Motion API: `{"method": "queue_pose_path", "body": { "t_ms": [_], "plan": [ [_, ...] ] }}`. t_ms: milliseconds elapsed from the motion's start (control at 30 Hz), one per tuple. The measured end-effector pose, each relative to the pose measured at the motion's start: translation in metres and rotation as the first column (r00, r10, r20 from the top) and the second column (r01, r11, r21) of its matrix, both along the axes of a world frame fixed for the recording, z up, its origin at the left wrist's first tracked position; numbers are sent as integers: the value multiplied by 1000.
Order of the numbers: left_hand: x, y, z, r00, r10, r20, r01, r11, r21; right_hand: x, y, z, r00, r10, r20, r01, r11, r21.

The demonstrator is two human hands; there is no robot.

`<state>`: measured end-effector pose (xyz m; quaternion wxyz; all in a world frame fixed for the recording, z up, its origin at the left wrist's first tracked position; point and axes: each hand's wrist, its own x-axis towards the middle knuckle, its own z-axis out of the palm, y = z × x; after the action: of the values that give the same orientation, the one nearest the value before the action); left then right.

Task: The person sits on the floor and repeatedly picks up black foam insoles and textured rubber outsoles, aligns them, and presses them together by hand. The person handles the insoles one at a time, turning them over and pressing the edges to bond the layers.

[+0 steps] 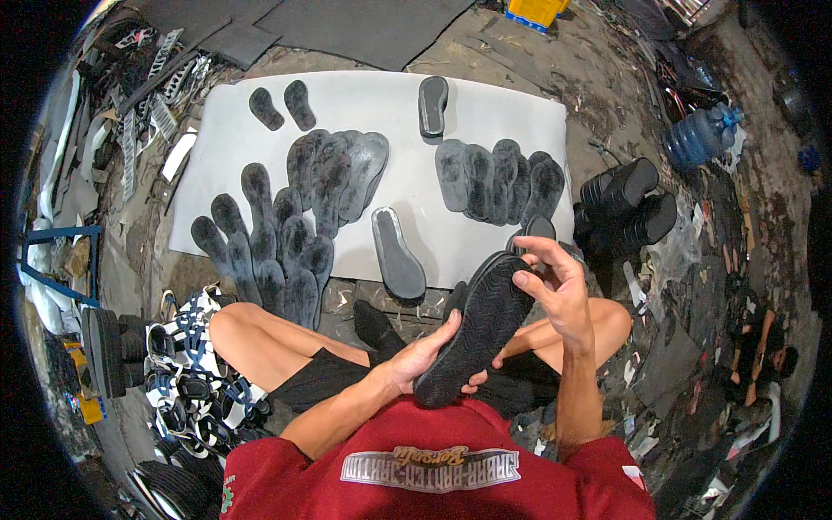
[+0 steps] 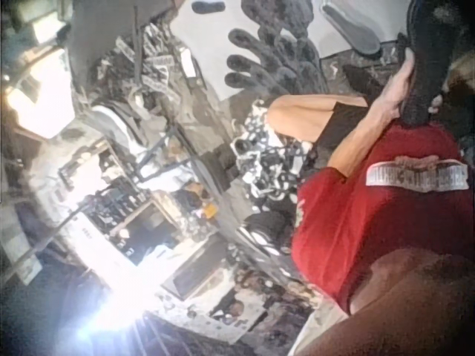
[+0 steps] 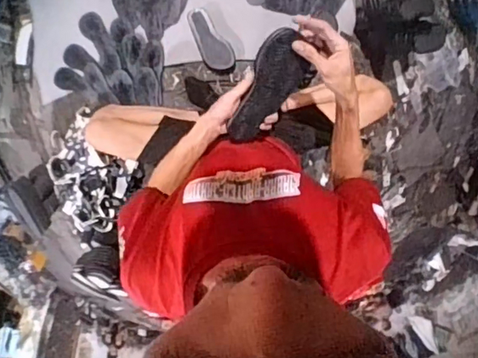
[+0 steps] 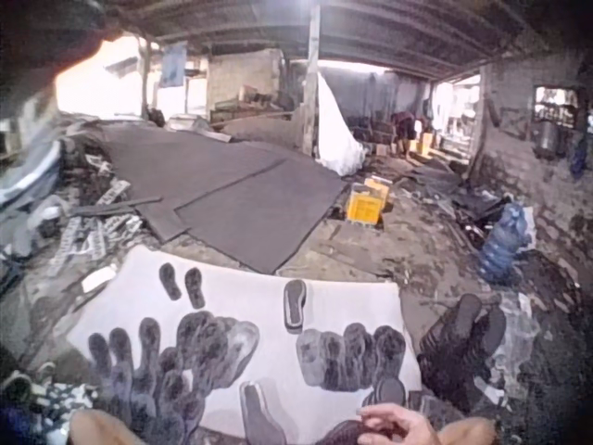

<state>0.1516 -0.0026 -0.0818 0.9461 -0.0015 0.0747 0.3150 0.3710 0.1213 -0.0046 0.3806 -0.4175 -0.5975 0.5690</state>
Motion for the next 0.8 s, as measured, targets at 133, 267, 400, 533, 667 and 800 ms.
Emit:
{"method": "queue_pose_path", "body": {
  "t_ms": [133, 267, 400, 533, 667, 800],
  "plan": [
    [6, -13, -4, 995, -40, -90, 41, 999, 13, 1, -10, 1, 998, -67, -4, 67, 997, -33],
    [13, -24, -18, 999, -7, -33, 10, 997, 79, -11, -25, 11, 994, -108, 27, 108, 994, -10],
    [17, -31, -22, 998, 59, -11, -56, 989, 139, -17, -32, 6, 988, -121, 99, 124, 992, -33],
    [7, -30, -22, 979, 180, -98, -163, 973, 163, -16, -28, -11, 981, 32, 191, -52, 993, 101],
    [9, 17, -8, 941, 323, -98, -328, 943, -51, -28, -31, -10, 960, 21, 280, -49, 994, 94],
    [17, 22, -2, 912, 388, -131, -381, 922, 75, -23, -29, -18, 972, 24, 234, -54, 991, 125]
  ]
}}
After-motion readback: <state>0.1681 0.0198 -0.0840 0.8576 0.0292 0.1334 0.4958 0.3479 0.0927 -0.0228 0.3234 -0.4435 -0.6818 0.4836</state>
